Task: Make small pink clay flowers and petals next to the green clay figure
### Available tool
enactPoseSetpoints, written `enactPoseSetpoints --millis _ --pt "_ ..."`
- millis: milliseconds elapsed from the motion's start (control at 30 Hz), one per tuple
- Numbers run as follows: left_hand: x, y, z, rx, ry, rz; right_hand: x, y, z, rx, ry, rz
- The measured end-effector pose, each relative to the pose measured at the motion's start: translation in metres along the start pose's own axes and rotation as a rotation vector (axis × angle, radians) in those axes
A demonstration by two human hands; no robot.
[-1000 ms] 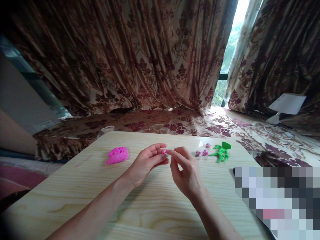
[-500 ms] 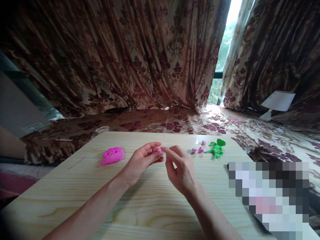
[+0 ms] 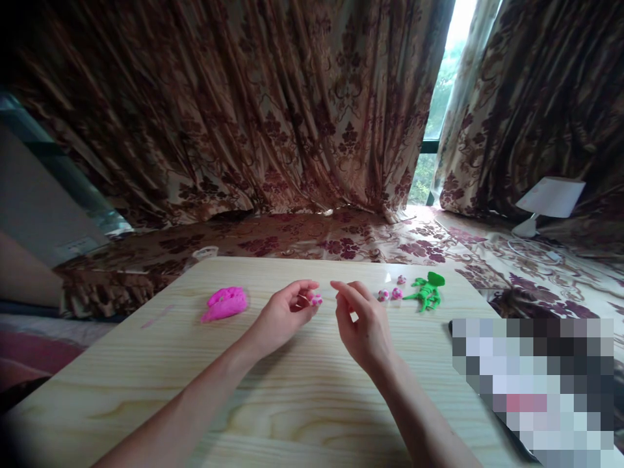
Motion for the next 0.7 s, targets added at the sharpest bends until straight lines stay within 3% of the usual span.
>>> enactPoseSetpoints --millis 200,300,400,567,700 --pt "0.012 -0.001 0.007 0.009 0.172 -0.526 -0.01 0.002 0.001 0.013 0.034 0.065" --pt "0.01 -0.003 0.007 0.033 0.171 -0.575 -0.01 0.003 0.002 0.024 0.039 0.081" --pt "0.012 -0.018 -0.002 0.029 0.177 -0.572 -0.009 0.001 0.001 0.015 0.042 0.087" --pt "0.025 -0.055 -0.025 -0.17 0.175 -0.719 -0.01 -0.002 0.0 0.015 0.047 0.085" --pt "0.035 -0.055 -0.026 -0.119 0.19 -0.871 -0.011 0.003 0.004 0.036 0.044 0.098"
Point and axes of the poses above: each hand's wrist, its own z-axis away from the middle knuckle, its own y-axis out of the palm, x = y × z, the point moved 1 cm from there along -z, towards the middle knuckle, and after that the axes turned 5 degrees about -x, right-handed, at the moved point
